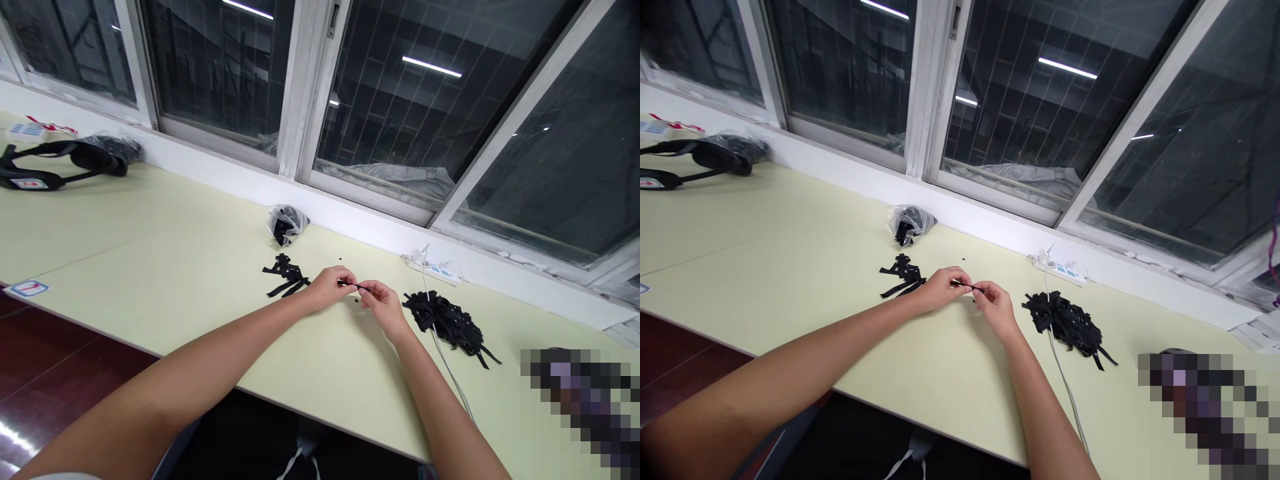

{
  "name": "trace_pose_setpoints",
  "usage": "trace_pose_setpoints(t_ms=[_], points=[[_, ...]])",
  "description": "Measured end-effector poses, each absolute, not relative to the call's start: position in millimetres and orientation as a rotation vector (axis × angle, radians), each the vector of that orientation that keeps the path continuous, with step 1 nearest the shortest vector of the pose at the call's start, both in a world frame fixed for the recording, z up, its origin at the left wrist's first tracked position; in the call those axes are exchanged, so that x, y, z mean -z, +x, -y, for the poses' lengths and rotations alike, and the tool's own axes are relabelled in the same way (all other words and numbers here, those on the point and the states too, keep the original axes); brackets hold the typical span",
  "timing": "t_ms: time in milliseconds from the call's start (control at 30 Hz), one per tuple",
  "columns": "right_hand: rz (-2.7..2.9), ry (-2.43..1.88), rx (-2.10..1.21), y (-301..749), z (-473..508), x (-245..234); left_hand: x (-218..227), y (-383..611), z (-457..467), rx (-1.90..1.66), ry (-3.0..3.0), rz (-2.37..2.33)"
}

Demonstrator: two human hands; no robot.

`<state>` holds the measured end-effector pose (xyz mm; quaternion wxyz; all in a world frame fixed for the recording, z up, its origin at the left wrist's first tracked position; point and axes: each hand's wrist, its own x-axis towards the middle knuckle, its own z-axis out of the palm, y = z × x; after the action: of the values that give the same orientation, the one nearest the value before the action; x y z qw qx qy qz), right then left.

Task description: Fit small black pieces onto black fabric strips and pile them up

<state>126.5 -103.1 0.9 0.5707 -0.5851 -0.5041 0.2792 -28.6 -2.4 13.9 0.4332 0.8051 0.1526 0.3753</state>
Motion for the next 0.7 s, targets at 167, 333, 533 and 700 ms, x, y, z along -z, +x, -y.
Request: trace_pose_setpoints(t_ms=[167,333,533,700], points=[[1.11,-1.368,-0.737,124.1,105.1,-3.7,-14.9,-29.6,6.8,-0.904,1.964,-0.392],[1.073,-1.367,-0.754,123.9,103.9,-4.0,-15.0,-29.6,7.1,-0.904,1.941,-0.371],[1.082,-1.364,-0.724,123.5,103.4,-4.4,-10.0,-25.6,5.1,-0.911,1.89,-0.332],[1.216,-1.358,-0.68,125.5,103.9,-3.3,-13.5,-27.5,7.6,-0.912,1.894,-0.328]])
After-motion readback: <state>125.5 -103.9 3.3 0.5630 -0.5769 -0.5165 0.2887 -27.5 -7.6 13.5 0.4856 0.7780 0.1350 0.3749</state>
